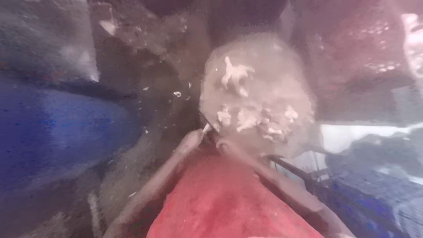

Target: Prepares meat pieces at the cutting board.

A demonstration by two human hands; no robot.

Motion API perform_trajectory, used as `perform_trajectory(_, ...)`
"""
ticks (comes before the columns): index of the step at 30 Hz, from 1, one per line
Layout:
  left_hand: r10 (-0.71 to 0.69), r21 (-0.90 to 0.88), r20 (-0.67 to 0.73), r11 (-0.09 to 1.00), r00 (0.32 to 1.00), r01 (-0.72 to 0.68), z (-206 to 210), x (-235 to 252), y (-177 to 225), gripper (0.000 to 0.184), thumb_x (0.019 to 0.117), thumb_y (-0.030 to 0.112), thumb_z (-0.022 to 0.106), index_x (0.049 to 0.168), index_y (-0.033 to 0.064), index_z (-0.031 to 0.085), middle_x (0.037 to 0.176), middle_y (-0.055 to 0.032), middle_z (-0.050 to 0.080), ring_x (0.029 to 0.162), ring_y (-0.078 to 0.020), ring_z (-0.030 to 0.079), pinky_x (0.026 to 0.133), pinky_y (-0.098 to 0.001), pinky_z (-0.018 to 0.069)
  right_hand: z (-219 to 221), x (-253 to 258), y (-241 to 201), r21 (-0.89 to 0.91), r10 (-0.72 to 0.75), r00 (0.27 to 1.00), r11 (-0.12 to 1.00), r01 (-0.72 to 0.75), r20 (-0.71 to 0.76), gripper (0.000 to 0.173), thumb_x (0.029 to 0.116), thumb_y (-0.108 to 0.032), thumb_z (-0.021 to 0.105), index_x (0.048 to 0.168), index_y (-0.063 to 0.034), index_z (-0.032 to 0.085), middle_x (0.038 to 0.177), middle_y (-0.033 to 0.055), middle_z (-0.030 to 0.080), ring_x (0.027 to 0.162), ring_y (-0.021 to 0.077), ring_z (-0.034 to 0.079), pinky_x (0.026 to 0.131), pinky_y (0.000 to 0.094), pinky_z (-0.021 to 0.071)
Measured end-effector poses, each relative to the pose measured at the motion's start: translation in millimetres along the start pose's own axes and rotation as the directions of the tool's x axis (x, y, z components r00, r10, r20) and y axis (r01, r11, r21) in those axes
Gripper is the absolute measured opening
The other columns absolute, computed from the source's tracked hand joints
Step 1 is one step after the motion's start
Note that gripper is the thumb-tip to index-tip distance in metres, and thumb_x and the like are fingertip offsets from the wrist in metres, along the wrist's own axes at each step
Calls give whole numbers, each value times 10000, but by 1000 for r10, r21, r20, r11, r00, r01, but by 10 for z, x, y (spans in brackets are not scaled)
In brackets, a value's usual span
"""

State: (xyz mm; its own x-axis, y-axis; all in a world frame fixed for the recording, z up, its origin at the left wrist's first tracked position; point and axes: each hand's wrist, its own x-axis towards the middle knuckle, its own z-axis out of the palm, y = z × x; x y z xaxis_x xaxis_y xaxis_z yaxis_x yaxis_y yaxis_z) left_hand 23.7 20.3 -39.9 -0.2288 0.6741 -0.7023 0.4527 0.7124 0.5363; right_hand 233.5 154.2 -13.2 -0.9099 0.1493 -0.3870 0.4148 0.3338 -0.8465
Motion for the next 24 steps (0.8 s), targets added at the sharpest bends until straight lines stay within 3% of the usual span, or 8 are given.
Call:
perform_trajectory(7,355,-309,53,895,933,-323,-586,-614,597,361,1095,366,453,1192,93,669,829,-14,634,670,-81,575,652,-278,521,80,-129,122,-13,-14,999,1000,13,-45,290,1022,-72,485,1198,-68,715,1256,111,689,1202,216,636,1071,414,494)
perform_trajectory(10,317,-129,-104,936,943,-328,-563,-365,953,462,1068,431,501,1454,180,547,1150,-100,716,1019,-217,703,951,-466,559,30,-120,-42,-16,26,998,1000,-26,-53,347,1033,-116,524,1352,-124,659,1346,100,659,1243,202,626,1088,422,492)
perform_trajectory(13,309,-242,-275,894,911,-376,-513,-241,942,388,1078,352,504,1398,155,599,1186,-100,706,1040,-191,696,957,-424,563,-122,-143,-19,122,102,992,988,-92,-76,480,1032,-27,426,1506,-68,491,1499,119,541,1358,172,538,1157,359,427)
perform_trajectory(17,122,-436,-402,846,907,-307,-504,-266,275,311,1091,279,485,1286,111,660,1022,-60,706,833,-119,672,788,-327,579,-257,-191,174,393,316,879,905,-165,-357,657,1017,-140,501,1609,-121,216,977,93,630,633,126,599,536,319,547)
perform_trajectory(18,43,-493,-421,828,906,-268,-467,-276,49,306,1096,268,475,1273,100,659,960,-49,679,768,-106,631,734,-299,555,-307,-214,151,361,346,834,913,-192,-430,712,1001,-165,537,1624,-141,194,1064,96,625,657,117,605,543,321,553)
perform_trajectory(21,-185,-622,-426,771,886,-138,-352,-190,-661,309,1103,243,451,1262,88,665,883,-44,653,696,-100,587,668,-277,524,-537,-233,35,150,204,816,978,-146,-541,783,991,-229,572,1617,-5,159,1622,213,319,1396,186,474,1133,345,445)
perform_trajectory(23,-296,-705,-368,707,882,-57,-275,-36,-1097,312,1110,243,434,1252,88,665,860,-36,629,652,-94,548,612,-256,487,-639,-122,-224,188,191,771,978,-94,-607,823,985,-338,591,1579,65,189,1469,170,489,1249,115,565,1042,291,502)
perform_trajectory(24,-332,-728,-332,686,883,-16,-273,84,-1297,322,1113,246,424,1255,84,663,859,-39,624,649,-99,544,610,-258,484,-686,28,-368,265,233,725,961,-72,-648,745,964,-347,610,1506,62,306,1090,64,626,866,58,650,755,266,592)
